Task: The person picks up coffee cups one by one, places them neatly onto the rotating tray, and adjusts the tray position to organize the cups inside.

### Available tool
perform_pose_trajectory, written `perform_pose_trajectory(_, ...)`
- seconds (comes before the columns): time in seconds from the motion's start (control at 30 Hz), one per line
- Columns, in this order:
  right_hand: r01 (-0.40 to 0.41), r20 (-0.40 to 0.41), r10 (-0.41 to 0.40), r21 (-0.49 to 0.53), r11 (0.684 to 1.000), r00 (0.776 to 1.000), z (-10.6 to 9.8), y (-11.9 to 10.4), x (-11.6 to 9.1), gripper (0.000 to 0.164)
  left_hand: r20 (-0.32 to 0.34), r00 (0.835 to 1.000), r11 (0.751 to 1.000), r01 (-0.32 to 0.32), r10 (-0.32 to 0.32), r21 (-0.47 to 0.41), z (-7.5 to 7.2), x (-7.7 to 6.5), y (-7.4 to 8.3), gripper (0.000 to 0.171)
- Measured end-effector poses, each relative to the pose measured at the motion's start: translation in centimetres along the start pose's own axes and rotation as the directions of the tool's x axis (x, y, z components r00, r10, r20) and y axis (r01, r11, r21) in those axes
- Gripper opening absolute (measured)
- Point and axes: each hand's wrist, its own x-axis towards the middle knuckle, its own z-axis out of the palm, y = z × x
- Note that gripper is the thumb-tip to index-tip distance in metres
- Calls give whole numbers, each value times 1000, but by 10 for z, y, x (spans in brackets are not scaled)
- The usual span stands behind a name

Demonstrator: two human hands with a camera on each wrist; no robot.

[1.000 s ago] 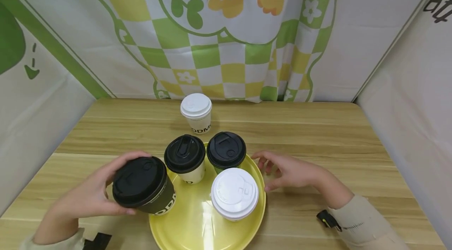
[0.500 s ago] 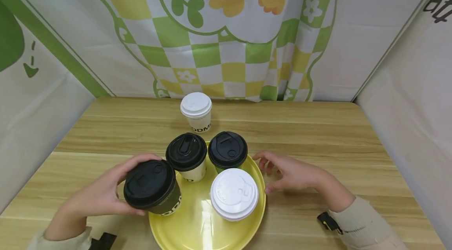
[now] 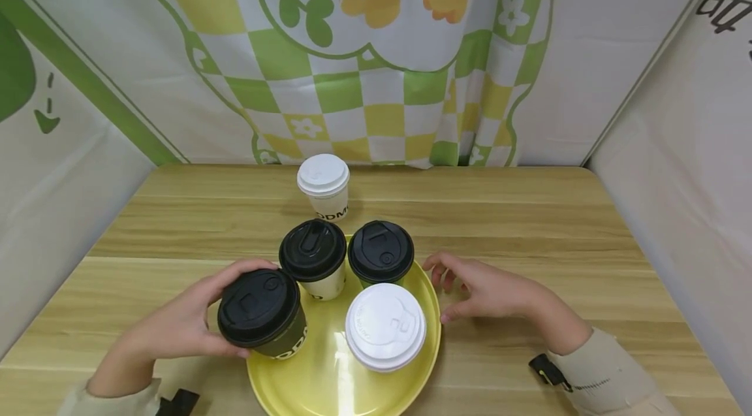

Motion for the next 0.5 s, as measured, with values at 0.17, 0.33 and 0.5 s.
perform_pose_trajectory(0.17, -15, -1, 15, -4, 1000, 1000, 0, 1, -1, 66, 5, 1000, 1000, 18, -18, 2, 1, 1, -1, 97)
perform_pose_trajectory(0.33, -25, -4, 25, -5, 1000, 1000, 0, 1, -2, 65, 23, 997, 998, 69, -69, 10, 3, 0, -3, 97)
perform_pose_trajectory(0.5, -19, -12, 19, -8, 1000, 1000, 2, 0, -3, 63, 29, 996, 996, 85, -86, 9, 5, 0, -5, 97)
